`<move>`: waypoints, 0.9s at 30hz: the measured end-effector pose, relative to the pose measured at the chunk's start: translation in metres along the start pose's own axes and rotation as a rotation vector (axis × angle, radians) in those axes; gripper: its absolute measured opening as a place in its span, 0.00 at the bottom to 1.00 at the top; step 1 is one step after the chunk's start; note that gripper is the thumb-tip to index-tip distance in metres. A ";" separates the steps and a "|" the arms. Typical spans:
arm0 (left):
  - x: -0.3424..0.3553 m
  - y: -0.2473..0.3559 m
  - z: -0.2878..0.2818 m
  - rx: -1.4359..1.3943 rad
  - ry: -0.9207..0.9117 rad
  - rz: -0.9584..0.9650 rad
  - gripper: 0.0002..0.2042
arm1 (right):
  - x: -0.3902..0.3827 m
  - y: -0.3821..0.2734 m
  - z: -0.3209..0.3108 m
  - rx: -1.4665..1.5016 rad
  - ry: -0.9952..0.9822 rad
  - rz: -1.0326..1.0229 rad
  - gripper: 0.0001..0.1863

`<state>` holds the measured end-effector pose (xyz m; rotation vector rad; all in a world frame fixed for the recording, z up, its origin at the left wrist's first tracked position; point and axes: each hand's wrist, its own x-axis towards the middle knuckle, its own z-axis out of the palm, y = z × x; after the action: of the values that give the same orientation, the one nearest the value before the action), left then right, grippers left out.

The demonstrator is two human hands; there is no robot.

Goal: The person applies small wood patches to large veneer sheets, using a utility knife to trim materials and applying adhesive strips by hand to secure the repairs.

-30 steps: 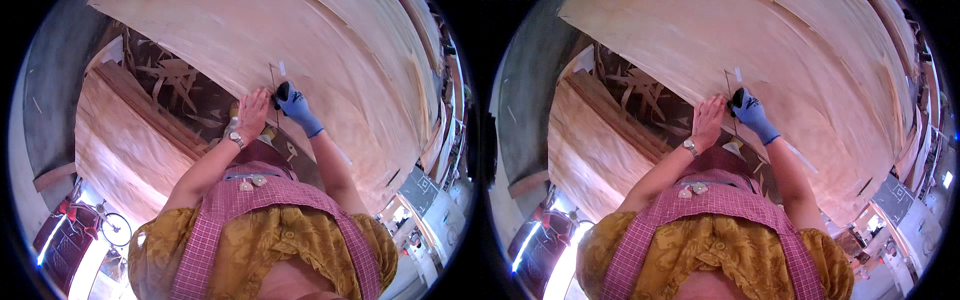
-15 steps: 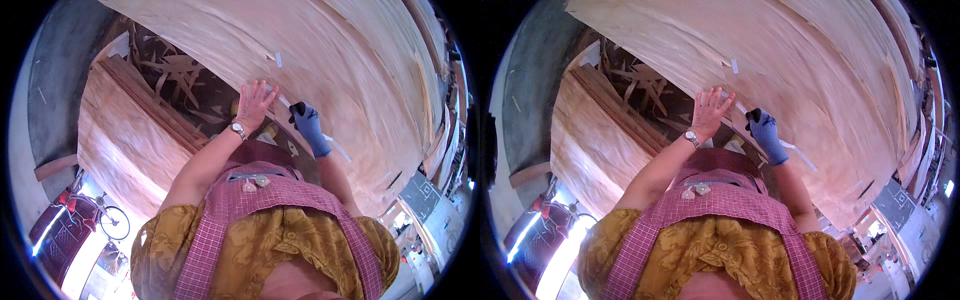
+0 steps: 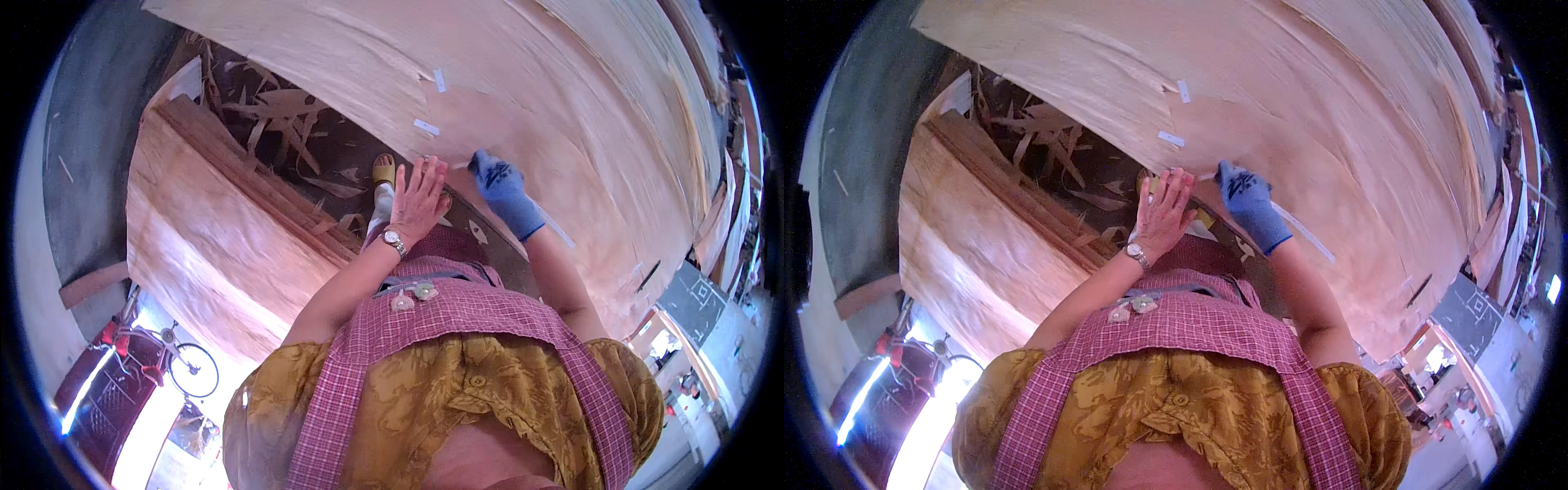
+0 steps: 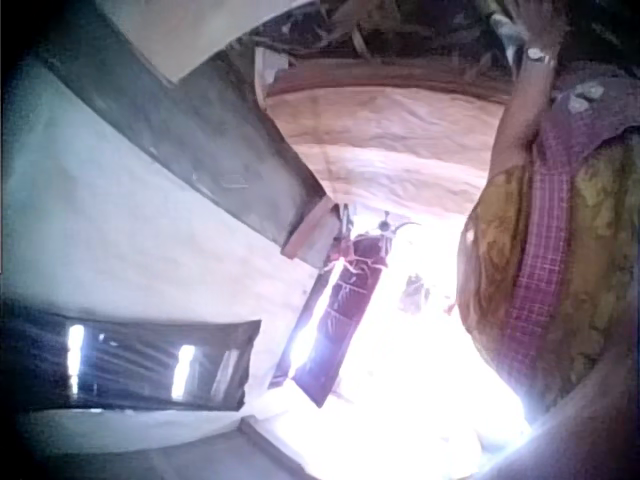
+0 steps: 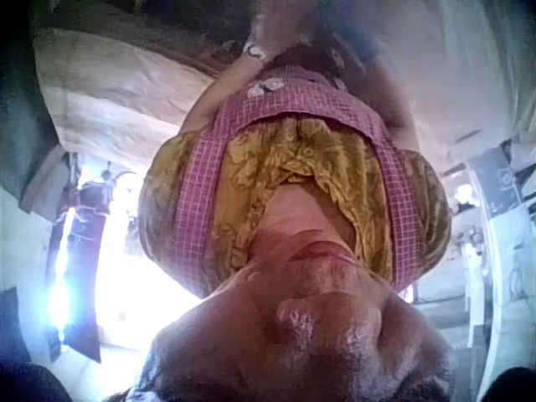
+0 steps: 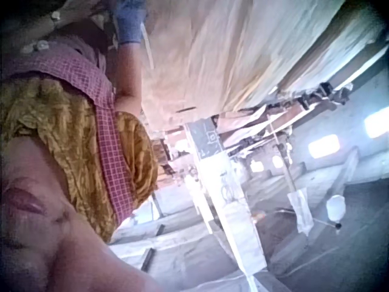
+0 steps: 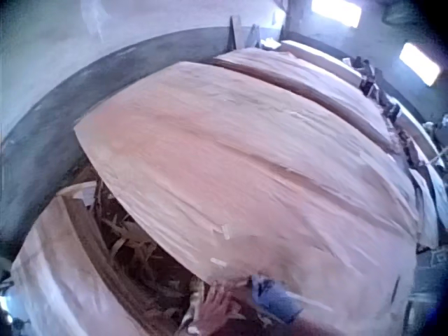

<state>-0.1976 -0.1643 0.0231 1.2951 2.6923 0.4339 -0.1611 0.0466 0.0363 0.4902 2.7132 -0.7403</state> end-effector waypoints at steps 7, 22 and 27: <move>0.073 0.004 -0.035 0.026 -0.382 0.014 0.28 | 0.041 0.047 -0.052 1.077 0.286 0.304 0.10; 0.190 0.035 0.014 0.060 0.175 0.425 0.22 | 0.004 0.098 -0.049 0.525 0.428 0.220 0.14; 0.200 0.055 -0.009 0.146 0.012 0.375 0.21 | -0.046 0.142 -0.059 1.211 0.555 0.543 0.10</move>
<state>-0.2839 0.0223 0.0517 1.8529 2.5282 0.2837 -0.0740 0.1814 0.0397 1.7787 1.9657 -2.2341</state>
